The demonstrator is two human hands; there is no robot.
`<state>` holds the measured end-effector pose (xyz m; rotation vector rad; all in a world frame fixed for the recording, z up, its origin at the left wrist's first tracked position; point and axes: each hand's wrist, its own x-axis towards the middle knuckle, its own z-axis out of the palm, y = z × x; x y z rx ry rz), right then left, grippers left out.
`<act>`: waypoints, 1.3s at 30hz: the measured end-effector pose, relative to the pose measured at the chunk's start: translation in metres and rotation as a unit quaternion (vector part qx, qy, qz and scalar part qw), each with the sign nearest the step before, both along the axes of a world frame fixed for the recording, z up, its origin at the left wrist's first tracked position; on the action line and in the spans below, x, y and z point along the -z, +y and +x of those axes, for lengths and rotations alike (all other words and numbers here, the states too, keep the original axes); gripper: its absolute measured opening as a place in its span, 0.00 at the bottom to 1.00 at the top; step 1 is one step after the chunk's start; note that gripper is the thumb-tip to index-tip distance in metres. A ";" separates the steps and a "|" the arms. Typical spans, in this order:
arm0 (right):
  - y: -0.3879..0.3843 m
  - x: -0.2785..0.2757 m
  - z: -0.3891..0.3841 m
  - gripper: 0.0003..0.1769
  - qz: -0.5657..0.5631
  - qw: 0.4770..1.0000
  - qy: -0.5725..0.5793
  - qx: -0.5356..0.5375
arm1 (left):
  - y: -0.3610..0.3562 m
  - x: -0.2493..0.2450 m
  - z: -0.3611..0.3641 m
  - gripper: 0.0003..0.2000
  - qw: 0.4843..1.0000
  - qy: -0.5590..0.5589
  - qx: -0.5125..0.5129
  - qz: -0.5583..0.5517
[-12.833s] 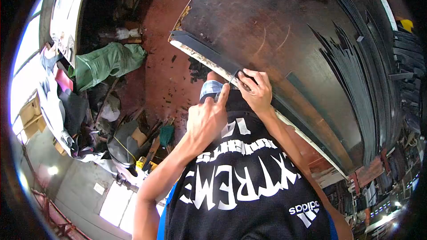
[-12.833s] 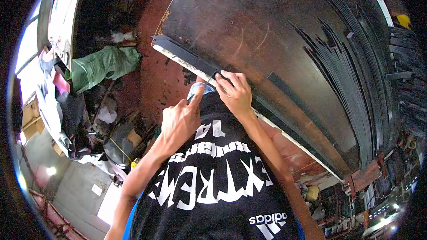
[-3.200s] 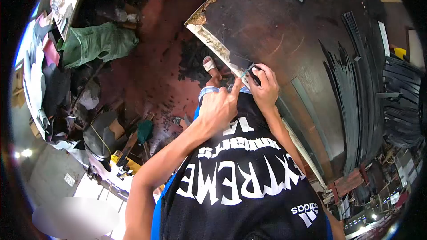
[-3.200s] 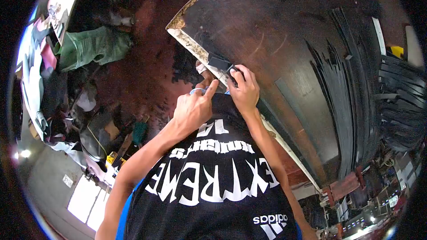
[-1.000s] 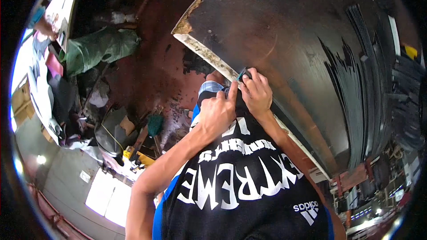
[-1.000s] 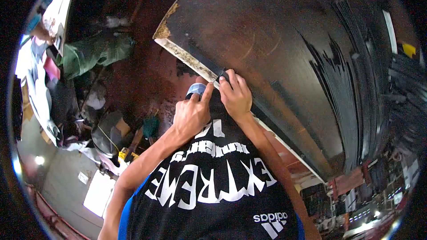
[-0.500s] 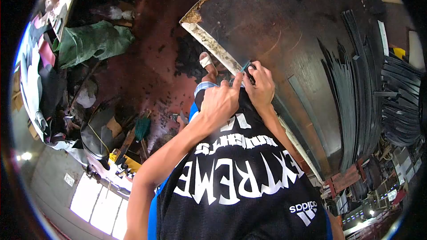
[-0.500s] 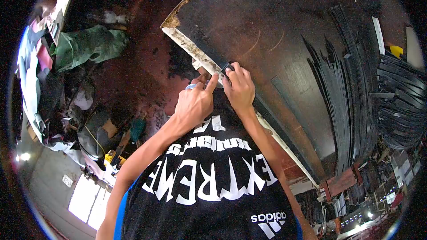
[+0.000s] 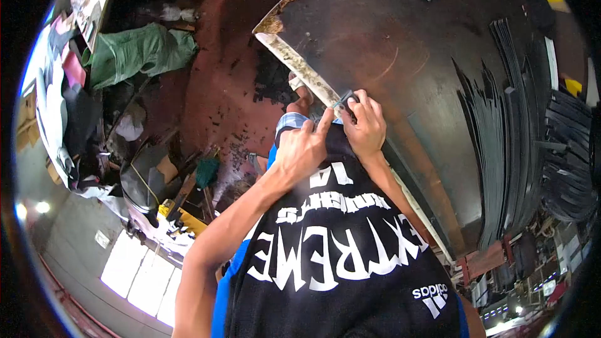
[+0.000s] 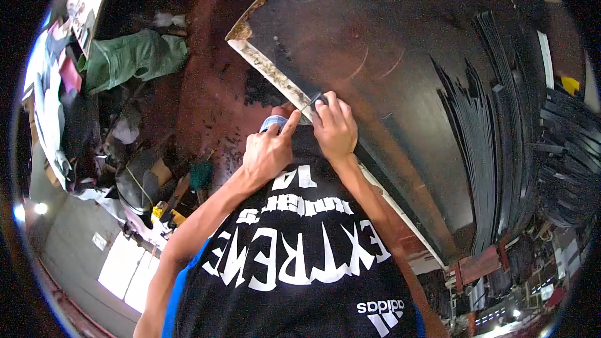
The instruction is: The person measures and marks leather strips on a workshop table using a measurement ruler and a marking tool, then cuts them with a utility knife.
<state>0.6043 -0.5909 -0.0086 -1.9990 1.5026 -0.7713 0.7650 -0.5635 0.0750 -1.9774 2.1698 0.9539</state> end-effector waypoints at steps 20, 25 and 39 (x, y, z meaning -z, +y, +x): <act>0.010 0.009 0.002 0.17 -0.017 0.999 0.011 0.044 | -0.039 -0.050 0.042 0.24 0.994 -0.026 0.059 -0.088; 0.008 0.002 0.005 0.20 -0.023 0.998 0.004 0.051 | -0.064 0.005 0.076 0.29 0.938 -0.074 0.204 -0.269; 0.023 -0.031 0.003 0.39 0.058 0.980 0.170 0.084 | -0.077 0.039 0.128 0.28 0.929 0.131 0.124 -0.322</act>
